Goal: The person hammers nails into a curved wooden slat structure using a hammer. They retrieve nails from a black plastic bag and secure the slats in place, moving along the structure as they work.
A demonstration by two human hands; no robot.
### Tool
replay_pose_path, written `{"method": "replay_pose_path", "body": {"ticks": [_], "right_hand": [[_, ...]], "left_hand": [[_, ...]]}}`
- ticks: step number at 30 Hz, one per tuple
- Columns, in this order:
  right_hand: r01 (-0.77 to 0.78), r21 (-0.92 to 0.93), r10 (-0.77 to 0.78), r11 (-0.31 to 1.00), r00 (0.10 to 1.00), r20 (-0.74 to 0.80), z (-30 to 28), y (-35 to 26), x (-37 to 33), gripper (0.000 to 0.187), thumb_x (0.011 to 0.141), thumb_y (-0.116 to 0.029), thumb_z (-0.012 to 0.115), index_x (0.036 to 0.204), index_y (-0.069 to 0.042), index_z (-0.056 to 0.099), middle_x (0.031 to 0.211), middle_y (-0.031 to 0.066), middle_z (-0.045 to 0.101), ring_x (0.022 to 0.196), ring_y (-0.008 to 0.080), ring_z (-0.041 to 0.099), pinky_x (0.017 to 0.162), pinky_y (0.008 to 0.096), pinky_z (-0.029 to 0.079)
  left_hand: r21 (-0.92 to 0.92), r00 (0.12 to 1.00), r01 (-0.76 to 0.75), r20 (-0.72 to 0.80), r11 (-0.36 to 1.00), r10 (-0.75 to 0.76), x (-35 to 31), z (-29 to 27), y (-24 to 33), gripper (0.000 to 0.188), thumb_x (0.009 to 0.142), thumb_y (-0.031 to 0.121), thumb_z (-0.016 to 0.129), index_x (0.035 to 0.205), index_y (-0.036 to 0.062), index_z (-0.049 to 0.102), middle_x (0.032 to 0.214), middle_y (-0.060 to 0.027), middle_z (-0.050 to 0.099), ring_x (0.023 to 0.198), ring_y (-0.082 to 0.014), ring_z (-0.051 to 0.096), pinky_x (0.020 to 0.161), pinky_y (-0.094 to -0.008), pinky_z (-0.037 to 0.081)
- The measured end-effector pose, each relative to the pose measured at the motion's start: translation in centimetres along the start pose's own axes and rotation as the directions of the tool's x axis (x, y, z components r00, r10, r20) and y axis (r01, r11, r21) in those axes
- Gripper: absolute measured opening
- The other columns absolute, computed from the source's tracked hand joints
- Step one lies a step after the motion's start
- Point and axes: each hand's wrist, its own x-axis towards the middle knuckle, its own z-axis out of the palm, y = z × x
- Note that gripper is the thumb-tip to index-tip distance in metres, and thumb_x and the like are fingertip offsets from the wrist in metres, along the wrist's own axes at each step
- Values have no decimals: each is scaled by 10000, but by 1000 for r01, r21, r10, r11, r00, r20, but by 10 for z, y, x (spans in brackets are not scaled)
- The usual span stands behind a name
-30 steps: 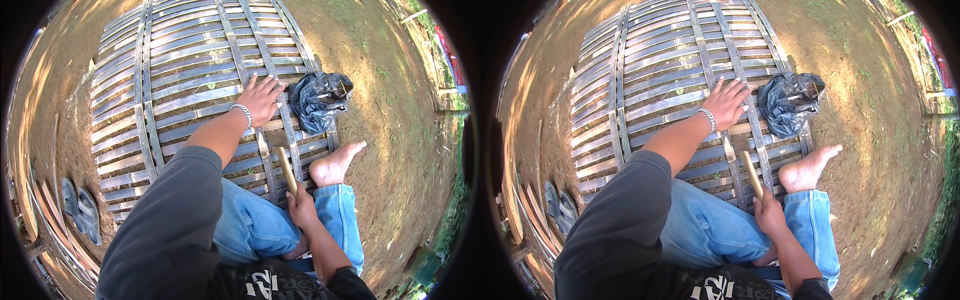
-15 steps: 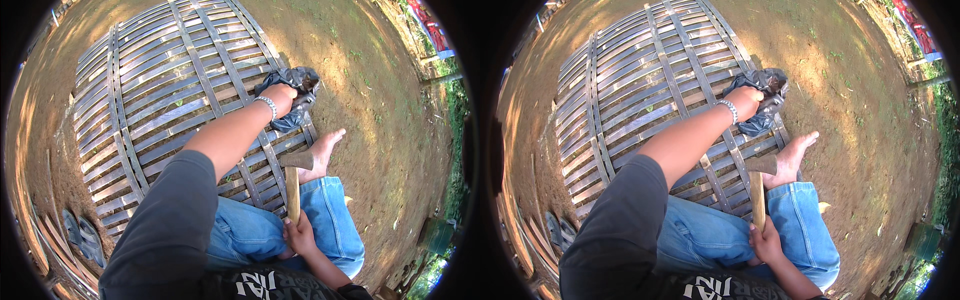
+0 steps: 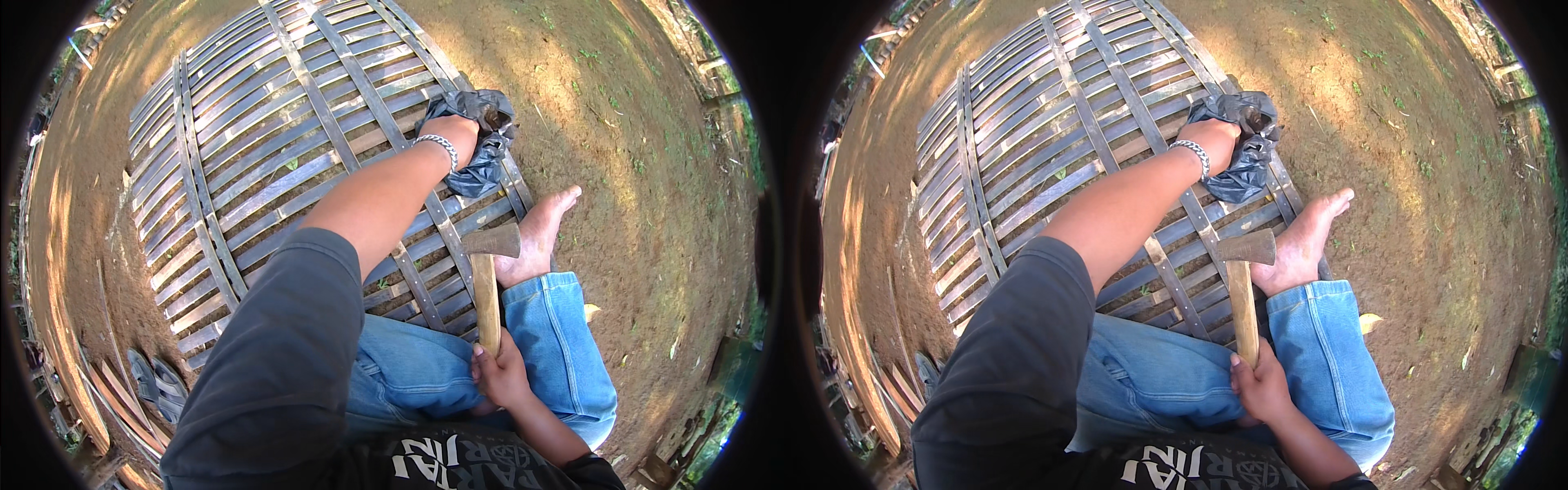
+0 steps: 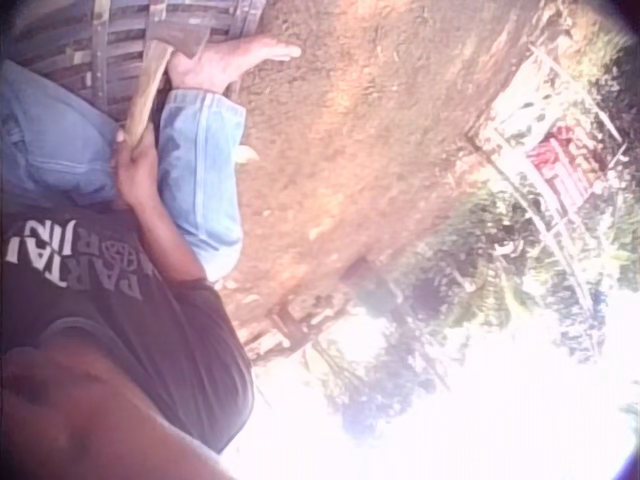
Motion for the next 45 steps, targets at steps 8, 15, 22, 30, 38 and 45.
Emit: {"method": "replay_pose_path", "body": {"ticks": [8,15,22,30,38,45], "right_hand": [[15,15,-15,1000,1000,2,0,-4,-1,229,1052,-98,557,1223,11,449,792,28,554,612,98,554,556,268,486],[-10,20,9,1000,1000,25,2,3,1,299,1041,-98,572,1289,27,458,777,20,570,617,94,561,559,264,479],[-10,-16,10,1000,1000,27,3,4,4,215,1050,-114,576,1186,-3,453,811,34,564,614,102,562,558,270,493],[-10,-58,11,998,1000,8,4,6,2,230,1048,-104,572,1218,-4,454,807,36,569,609,103,566,552,268,498],[-18,-72,18,997,1000,-3,13,6,5,248,1041,-89,574,1241,-1,456,791,32,566,592,101,562,537,266,496],[-32,-91,30,995,999,-28,16,3,2,250,1039,-91,581,1236,-2,456,800,33,562,594,102,564,537,265,496]], "left_hand": [[-79,995,53,84,995,-46,19,-1,-3,324,825,41,601,1112,97,741,1172,-174,726,1106,-346,690,922,-418,559],[-433,980,-154,-178,888,83,16,-8,-20,149,751,170,802,877,93,781,896,-105,765,849,-285,735,783,-373,561],[-666,938,-287,-340,688,63,-40,-54,-32,171,845,80,764,1000,24,720,894,-65,757,857,-131,730,784,-287,573],[-830,979,-125,-192,543,-68,-107,-47,-56,105,906,59,754,955,-12,694,922,-83,755,878,-129,720,802,-281,584],[-934,962,228,172,275,-213,-215,8,-108,247,869,59,793,1075,-60,725,1000,-114,768,907,-139,727,839,-289,592],[-952,968,134,66,277,-243,-224,41,-111,244,866,72,790,1079,-38,744,987,-105,778,855,-120,724,781,-272,583]]}}
